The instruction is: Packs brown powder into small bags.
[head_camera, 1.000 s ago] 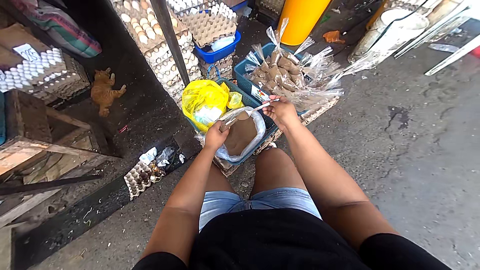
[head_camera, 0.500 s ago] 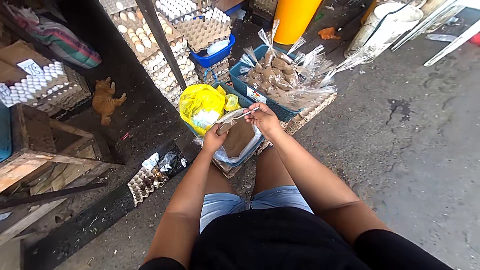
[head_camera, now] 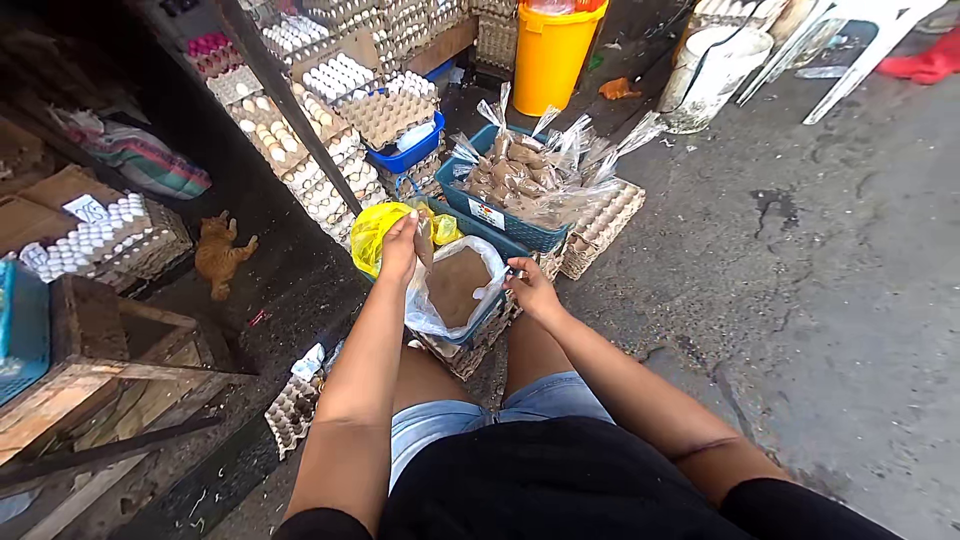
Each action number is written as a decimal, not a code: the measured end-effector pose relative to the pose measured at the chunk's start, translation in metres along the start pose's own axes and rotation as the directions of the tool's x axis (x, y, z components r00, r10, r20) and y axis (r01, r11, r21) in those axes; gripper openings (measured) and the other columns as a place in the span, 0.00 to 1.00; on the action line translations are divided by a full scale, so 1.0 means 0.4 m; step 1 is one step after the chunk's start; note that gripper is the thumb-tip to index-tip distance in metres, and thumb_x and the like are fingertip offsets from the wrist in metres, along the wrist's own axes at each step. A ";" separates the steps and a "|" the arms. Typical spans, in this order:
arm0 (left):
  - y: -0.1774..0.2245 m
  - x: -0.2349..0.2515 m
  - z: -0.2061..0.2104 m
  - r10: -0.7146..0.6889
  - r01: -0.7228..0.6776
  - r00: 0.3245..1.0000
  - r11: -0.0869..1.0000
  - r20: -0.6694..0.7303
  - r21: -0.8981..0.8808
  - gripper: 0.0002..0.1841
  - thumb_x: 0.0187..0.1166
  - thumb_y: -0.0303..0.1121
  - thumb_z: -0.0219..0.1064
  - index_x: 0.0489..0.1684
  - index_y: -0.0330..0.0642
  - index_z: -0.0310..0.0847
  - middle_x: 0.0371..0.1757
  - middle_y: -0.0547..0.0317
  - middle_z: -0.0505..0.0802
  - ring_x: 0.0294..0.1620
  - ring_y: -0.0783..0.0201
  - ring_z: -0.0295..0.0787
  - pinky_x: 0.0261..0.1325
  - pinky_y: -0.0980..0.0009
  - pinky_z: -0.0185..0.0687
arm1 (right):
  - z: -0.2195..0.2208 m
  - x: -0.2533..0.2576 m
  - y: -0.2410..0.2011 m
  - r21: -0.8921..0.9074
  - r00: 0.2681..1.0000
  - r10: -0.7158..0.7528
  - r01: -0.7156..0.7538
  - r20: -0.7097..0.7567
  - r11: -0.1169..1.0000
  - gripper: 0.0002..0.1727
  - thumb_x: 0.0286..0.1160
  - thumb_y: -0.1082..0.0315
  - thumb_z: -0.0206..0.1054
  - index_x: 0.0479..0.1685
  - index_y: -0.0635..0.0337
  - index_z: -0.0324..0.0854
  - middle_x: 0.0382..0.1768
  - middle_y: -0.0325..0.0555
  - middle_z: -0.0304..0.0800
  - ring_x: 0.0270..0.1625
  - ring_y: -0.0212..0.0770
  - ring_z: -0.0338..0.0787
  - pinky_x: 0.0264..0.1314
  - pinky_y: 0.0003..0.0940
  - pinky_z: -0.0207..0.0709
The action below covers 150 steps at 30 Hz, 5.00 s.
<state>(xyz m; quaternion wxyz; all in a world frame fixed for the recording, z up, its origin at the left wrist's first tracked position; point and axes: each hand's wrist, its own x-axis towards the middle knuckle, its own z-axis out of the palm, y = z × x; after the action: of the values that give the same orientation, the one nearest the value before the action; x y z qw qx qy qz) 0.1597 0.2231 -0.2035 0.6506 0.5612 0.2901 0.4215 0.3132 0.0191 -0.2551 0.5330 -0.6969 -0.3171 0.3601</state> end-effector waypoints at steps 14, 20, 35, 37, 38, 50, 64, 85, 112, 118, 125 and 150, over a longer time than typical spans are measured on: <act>0.249 -0.006 0.056 0.329 -0.325 0.933 0.598 0.145 0.733 0.07 0.79 0.30 0.71 0.43 0.35 0.91 0.58 0.48 0.92 0.61 0.63 0.86 0.65 0.66 0.79 | -0.078 -0.108 0.043 -0.019 0.999 -0.045 0.046 0.022 0.999 0.19 0.89 0.71 0.53 0.73 0.69 0.71 0.69 0.61 0.79 0.53 0.39 0.90 0.56 0.32 0.84; 0.236 -0.079 0.080 0.257 -0.282 0.952 0.543 0.163 0.791 0.12 0.87 0.30 0.62 0.52 0.34 0.91 0.63 0.44 0.92 0.69 0.57 0.85 0.76 0.58 0.74 | -0.057 -0.104 0.008 -0.056 0.981 -0.102 0.113 0.163 0.992 0.21 0.92 0.66 0.51 0.74 0.67 0.78 0.70 0.59 0.84 0.67 0.43 0.88 0.71 0.37 0.80; 0.230 -0.201 0.203 0.067 -0.331 0.916 0.681 0.395 0.653 0.11 0.86 0.30 0.64 0.54 0.38 0.92 0.52 0.51 0.96 0.56 0.62 0.93 0.67 0.57 0.84 | -0.031 -0.063 -0.095 -0.158 0.914 -0.241 0.304 0.327 0.939 0.21 0.84 0.69 0.65 0.74 0.64 0.79 0.61 0.52 0.92 0.62 0.40 0.92 0.70 0.40 0.83; 0.204 -0.191 0.223 0.027 -0.284 0.926 0.705 0.376 0.650 0.11 0.87 0.29 0.63 0.55 0.36 0.92 0.51 0.47 0.96 0.54 0.57 0.93 0.65 0.53 0.84 | -0.038 -0.086 -0.080 -0.152 0.943 -0.191 0.238 0.271 0.959 0.22 0.81 0.71 0.66 0.73 0.68 0.78 0.58 0.55 0.93 0.58 0.39 0.93 0.67 0.37 0.84; 0.188 -0.183 0.234 0.005 -0.266 0.927 0.713 0.374 0.649 0.12 0.87 0.29 0.63 0.55 0.35 0.91 0.51 0.46 0.96 0.54 0.56 0.93 0.65 0.52 0.85 | -0.039 -0.100 -0.077 -0.142 0.956 -0.164 0.202 0.244 0.969 0.21 0.80 0.73 0.67 0.71 0.69 0.79 0.57 0.56 0.92 0.56 0.37 0.93 0.66 0.36 0.84; 0.090 -0.178 0.268 -0.154 -0.108 0.928 0.761 0.340 0.640 0.14 0.86 0.34 0.64 0.53 0.27 0.85 0.48 0.42 0.90 0.49 0.58 0.86 0.60 0.60 0.79 | -0.100 -0.175 0.003 -0.048 0.990 -0.083 0.088 0.113 0.995 0.16 0.68 0.80 0.74 0.55 0.72 0.83 0.37 0.45 0.94 0.37 0.27 0.91 0.46 0.25 0.86; -0.041 -0.200 0.124 -0.077 -0.011 0.993 0.709 0.092 0.706 0.13 0.85 0.35 0.65 0.47 0.29 0.86 0.38 0.48 0.90 0.37 0.61 0.86 0.48 0.60 0.85 | -0.075 -0.167 -0.048 -0.667 0.927 0.036 0.242 0.374 0.704 0.30 0.95 0.48 0.41 0.62 0.66 0.79 0.51 0.66 0.89 0.59 0.65 0.89 0.63 0.66 0.77; -0.032 -0.387 0.074 -0.039 -0.579 0.627 0.646 0.778 0.498 0.19 0.92 0.37 0.52 0.43 0.35 0.89 0.38 0.50 0.94 0.40 0.60 0.92 0.50 0.57 0.87 | -0.187 -0.204 -0.074 -0.272 0.764 -0.119 0.365 0.634 0.890 0.19 0.91 0.59 0.55 0.46 0.63 0.87 0.33 0.42 0.84 0.30 0.31 0.77 0.36 0.33 0.72; 0.015 -0.453 0.173 0.063 -0.361 0.914 0.582 0.402 0.729 0.11 0.73 0.33 0.72 0.45 0.33 0.88 0.44 0.45 0.92 0.37 0.56 0.90 0.43 0.60 0.87 | -0.021 -0.214 -0.070 0.203 0.981 -0.113 0.079 0.159 0.976 0.09 0.81 0.75 0.61 0.51 0.67 0.85 0.46 0.42 0.90 0.48 0.26 0.87 0.56 0.24 0.82; -0.045 -0.481 0.184 0.233 -0.438 0.899 0.456 0.372 0.775 0.10 0.70 0.33 0.71 0.39 0.34 0.88 0.39 0.46 0.91 0.30 0.54 0.90 0.33 0.59 0.88 | -0.016 -0.218 -0.060 0.226 0.990 -0.051 0.021 0.130 0.974 0.09 0.78 0.79 0.64 0.49 0.68 0.88 0.36 0.39 0.93 0.36 0.23 0.88 0.45 0.20 0.82; -0.070 -0.487 0.187 0.315 -0.457 0.879 0.346 0.358 0.819 0.11 0.74 0.31 0.67 0.42 0.31 0.91 0.42 0.43 0.95 0.46 0.46 0.95 0.51 0.52 0.90 | -0.020 -0.217 -0.057 -0.309 0.941 -0.312 0.337 0.128 0.889 0.17 0.85 0.69 0.59 0.61 0.62 0.91 0.58 0.51 0.95 0.67 0.41 0.90 0.78 0.39 0.73; -0.008 -0.430 0.127 -0.148 -0.083 0.874 0.893 0.463 0.442 0.12 0.86 0.32 0.61 0.49 0.31 0.85 0.40 0.58 0.88 0.35 0.78 0.80 0.43 0.79 0.79 | -0.094 -0.149 -0.034 -0.080 0.888 -0.340 0.380 0.309 0.921 0.09 0.74 0.62 0.72 0.43 0.52 0.96 0.53 0.37 0.94 0.60 0.29 0.89 0.65 0.31 0.83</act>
<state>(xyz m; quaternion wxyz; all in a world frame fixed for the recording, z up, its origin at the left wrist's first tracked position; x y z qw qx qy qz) 0.1217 0.0482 -0.2129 0.5621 0.7782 0.2167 0.1774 0.3118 -0.0464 -0.2256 0.4887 -0.6007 -0.5398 0.3300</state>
